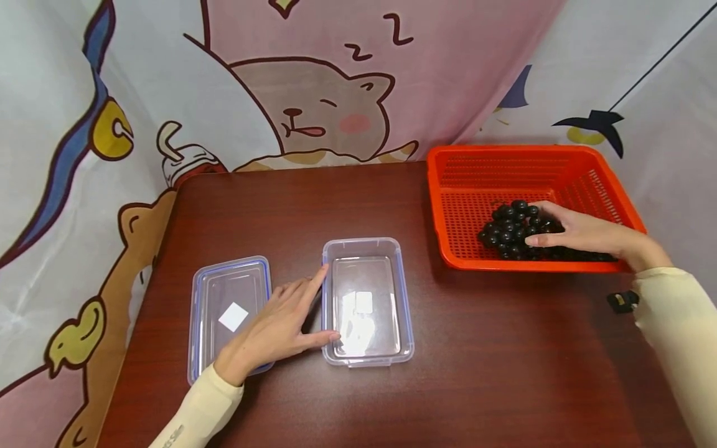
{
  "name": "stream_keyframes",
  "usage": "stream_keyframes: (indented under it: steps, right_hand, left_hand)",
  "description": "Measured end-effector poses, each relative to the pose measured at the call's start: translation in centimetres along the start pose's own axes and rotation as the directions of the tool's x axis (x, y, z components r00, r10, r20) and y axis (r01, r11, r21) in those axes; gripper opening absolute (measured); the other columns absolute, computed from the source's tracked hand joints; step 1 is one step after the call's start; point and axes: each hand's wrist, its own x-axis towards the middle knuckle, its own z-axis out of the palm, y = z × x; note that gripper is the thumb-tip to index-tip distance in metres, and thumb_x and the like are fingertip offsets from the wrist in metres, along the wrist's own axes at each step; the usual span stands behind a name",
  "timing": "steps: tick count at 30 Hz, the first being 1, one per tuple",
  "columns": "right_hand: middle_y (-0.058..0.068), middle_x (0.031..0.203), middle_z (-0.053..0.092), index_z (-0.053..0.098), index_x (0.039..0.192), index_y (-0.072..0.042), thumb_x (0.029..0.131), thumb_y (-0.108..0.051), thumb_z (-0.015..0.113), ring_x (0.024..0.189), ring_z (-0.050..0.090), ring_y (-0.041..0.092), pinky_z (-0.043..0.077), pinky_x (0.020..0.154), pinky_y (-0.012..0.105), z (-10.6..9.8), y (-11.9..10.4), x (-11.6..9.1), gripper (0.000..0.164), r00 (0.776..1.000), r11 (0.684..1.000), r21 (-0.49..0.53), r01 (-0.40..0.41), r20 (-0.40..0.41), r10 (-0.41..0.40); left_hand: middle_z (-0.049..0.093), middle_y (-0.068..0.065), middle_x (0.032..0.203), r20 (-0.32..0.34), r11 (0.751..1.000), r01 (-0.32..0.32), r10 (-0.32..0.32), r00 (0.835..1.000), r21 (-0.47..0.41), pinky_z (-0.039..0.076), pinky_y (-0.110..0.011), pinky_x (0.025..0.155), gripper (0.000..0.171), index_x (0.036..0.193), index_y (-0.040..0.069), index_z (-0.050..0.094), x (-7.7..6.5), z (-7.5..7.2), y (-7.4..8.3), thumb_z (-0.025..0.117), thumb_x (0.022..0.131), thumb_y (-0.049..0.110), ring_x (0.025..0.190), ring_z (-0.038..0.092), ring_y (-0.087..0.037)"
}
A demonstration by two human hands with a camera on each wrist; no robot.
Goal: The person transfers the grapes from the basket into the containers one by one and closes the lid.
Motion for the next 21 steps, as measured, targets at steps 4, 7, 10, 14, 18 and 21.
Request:
stream_keyframes:
  steps: [4,7,10,14,18,21]
  right_hand:
    - [0.023,0.152,0.035,0.016,0.160,-0.020,0.093,-0.037,0.071,0.130,0.039,0.045,0.037,0.095,0.079,0.11,-0.34,0.29,0.088,0.998,0.998,-0.010,0.060,0.031,-0.059]
    - [0.020,0.148,0.040,0.014,0.159,-0.019,0.091,-0.036,0.074,0.128,0.042,0.042,0.041,0.094,0.075,0.07,-0.45,0.44,0.092,0.995,0.997,-0.008,0.080,0.052,-0.080]
    - [0.018,0.147,0.040,0.013,0.159,-0.018,0.089,-0.036,0.076,0.128,0.041,0.039,0.042,0.095,0.073,-0.07,-0.42,0.51,0.095,0.993,0.996,-0.006,0.093,0.067,-0.093]
    - [0.022,0.152,0.034,0.010,0.161,-0.013,0.088,-0.035,0.077,0.131,0.037,0.043,0.037,0.096,0.077,-0.33,-0.13,0.47,0.101,0.991,0.994,-0.023,0.106,0.088,-0.103]
    - [0.026,0.157,0.026,0.006,0.163,-0.008,0.088,-0.032,0.078,0.136,0.032,0.047,0.031,0.099,0.081,-0.51,0.18,0.41,0.107,0.989,0.994,-0.026,0.105,0.110,-0.101]
    - [0.027,0.160,0.022,0.005,0.163,-0.006,0.087,-0.033,0.080,0.138,0.030,0.048,0.028,0.100,0.082,-0.51,0.23,0.58,0.110,0.990,0.996,-0.024,0.091,0.114,-0.087]
  left_hand:
    - [0.050,-0.009,0.153,-0.002,1.000,0.003,-0.003,1.000,-0.002,0.036,-0.060,0.111,0.113,0.167,0.022,0.002,-0.05,0.03,0.07,0.056,0.087,0.080,0.140,0.048,-0.025]
    - [0.049,-0.009,0.154,-0.007,1.000,0.004,-0.004,1.000,0.001,0.037,-0.060,0.110,0.113,0.167,0.021,0.003,-0.12,-0.08,0.13,0.056,0.087,0.080,0.140,0.048,-0.025]
    - [0.049,-0.009,0.154,-0.016,1.000,0.000,0.000,1.000,0.004,0.037,-0.061,0.110,0.113,0.167,0.019,0.005,-0.17,-0.16,0.15,0.057,0.087,0.080,0.140,0.047,-0.026]
    - [0.048,-0.009,0.156,-0.019,1.000,-0.005,0.005,1.000,0.004,0.036,-0.061,0.110,0.113,0.167,0.018,0.005,-0.11,-0.13,0.16,0.057,0.087,0.079,0.141,0.047,-0.026]
    - [0.047,-0.010,0.156,-0.009,1.000,-0.001,0.001,1.000,0.000,0.035,-0.060,0.112,0.114,0.167,0.019,0.004,-0.03,-0.04,0.17,0.057,0.087,0.079,0.142,0.046,-0.027]
    - [0.047,-0.010,0.156,-0.006,1.000,0.001,-0.001,1.000,-0.005,0.035,-0.060,0.112,0.113,0.167,0.018,0.004,-0.03,0.02,0.18,0.057,0.087,0.079,0.142,0.046,-0.027]
